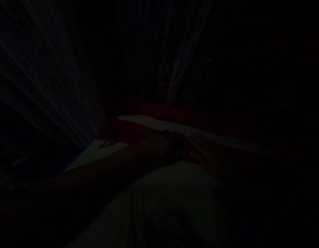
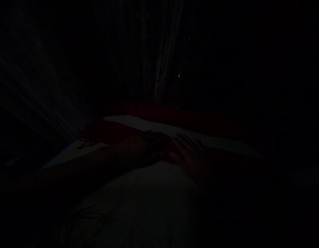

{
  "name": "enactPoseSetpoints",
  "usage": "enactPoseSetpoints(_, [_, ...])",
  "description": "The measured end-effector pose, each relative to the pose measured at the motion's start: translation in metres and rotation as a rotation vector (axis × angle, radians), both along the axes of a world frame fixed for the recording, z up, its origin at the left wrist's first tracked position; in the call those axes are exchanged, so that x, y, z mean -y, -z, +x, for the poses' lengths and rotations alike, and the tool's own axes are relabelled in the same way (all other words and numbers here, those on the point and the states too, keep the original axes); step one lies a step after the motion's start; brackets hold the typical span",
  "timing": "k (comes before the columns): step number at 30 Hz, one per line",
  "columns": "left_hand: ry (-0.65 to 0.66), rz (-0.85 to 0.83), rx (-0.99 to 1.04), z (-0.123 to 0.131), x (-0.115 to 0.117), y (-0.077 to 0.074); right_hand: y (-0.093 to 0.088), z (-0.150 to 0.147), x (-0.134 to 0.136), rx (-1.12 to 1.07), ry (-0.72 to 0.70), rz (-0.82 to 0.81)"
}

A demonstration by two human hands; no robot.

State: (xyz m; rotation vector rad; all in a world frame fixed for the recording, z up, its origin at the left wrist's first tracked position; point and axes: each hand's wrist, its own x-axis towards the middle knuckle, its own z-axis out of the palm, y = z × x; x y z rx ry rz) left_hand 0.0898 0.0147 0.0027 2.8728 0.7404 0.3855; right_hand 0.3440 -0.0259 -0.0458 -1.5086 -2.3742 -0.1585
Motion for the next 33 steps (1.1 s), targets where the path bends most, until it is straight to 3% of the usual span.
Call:
enactPoseSetpoints(3, [0.001, 0.003, 0.031, -0.002, 0.0, -0.01, 0.006, 0.004, -0.001, 0.015, -0.002, -0.034])
enactPoseSetpoints(6, [-0.086, 0.056, 0.068, -0.004, -0.003, -0.014, 0.007, 0.006, -0.001, 0.019, -0.01, -0.045])
enactPoseSetpoints(14, [-0.146, -0.029, -0.092, -0.003, -0.01, 0.004, -0.003, 0.003, -0.003, -0.028, -0.058, -0.006])
enactPoseSetpoints(24, [-0.157, -0.054, -0.128, -0.004, -0.007, 0.0, -0.001, 0.0, 0.002, 0.027, 0.026, -0.139])
enactPoseSetpoints(33, [-0.137, -0.056, -0.11, -0.005, -0.009, 0.002, -0.002, 0.003, -0.003, 0.033, 0.091, -0.119])
